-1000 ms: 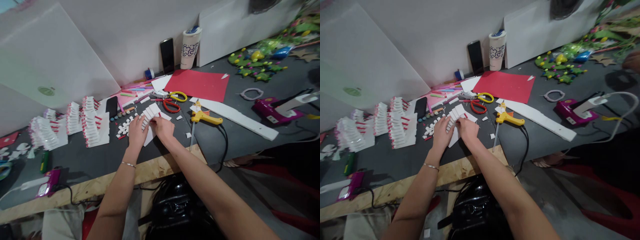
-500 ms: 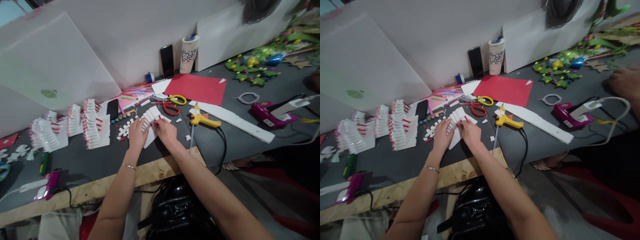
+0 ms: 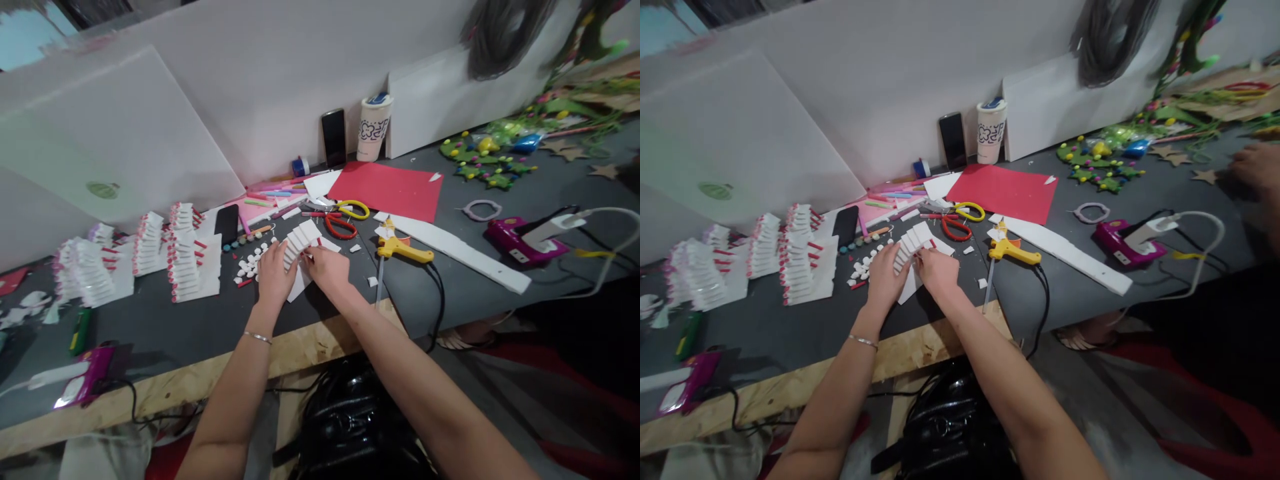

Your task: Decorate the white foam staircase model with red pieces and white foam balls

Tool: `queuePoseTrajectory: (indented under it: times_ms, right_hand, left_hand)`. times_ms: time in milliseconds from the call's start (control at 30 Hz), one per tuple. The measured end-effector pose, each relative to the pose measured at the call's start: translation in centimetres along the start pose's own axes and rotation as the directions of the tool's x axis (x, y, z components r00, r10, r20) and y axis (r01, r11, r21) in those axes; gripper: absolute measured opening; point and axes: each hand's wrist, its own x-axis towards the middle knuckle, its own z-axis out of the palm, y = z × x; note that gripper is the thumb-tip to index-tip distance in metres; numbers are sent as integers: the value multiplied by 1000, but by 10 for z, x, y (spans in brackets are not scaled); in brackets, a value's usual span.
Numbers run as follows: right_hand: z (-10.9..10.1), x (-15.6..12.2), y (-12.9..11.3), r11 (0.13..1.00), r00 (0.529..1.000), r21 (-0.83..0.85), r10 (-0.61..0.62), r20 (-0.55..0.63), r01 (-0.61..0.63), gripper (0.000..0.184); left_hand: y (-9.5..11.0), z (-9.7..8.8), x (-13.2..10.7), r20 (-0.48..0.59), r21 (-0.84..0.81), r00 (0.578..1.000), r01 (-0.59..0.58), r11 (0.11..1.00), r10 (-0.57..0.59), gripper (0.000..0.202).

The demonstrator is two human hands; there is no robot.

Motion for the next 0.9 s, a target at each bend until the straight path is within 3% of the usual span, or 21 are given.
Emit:
queuePoseTrajectory:
  times_ms: [400,533,633,700,767,900]
  right_hand:
    - [0,-5,1,996,999,78,45,-8,-44,24]
    - [-10,-14,7,981,999,192,41,-18,-37,21]
    - [-17,-20,10,950,1000,313,-9,-8,11,19]
    - [-21,-22,13,914,998,402,-63,12,52,19]
    - [-23,-24,16,874,993,477,-117,28,89,22]
    - [-24,-28,23,705,986,700,-169,13,112,24]
  left_hand:
    - [2,-2,-2,19,-18,999,30,999,-29,51]
    - [8,-12,-4,-100,-42,995,12,999,-16,45]
    - [18,-27,-7,-178,-152,983,-63,986,35,32]
    - [26,-39,-9,-119,-300,991,-87,950,53,29]
    - [32,-48,-11,7,-489,998,-45,871,56,28]
    - [41,-55,-16,254,-768,967,199,609,5,29]
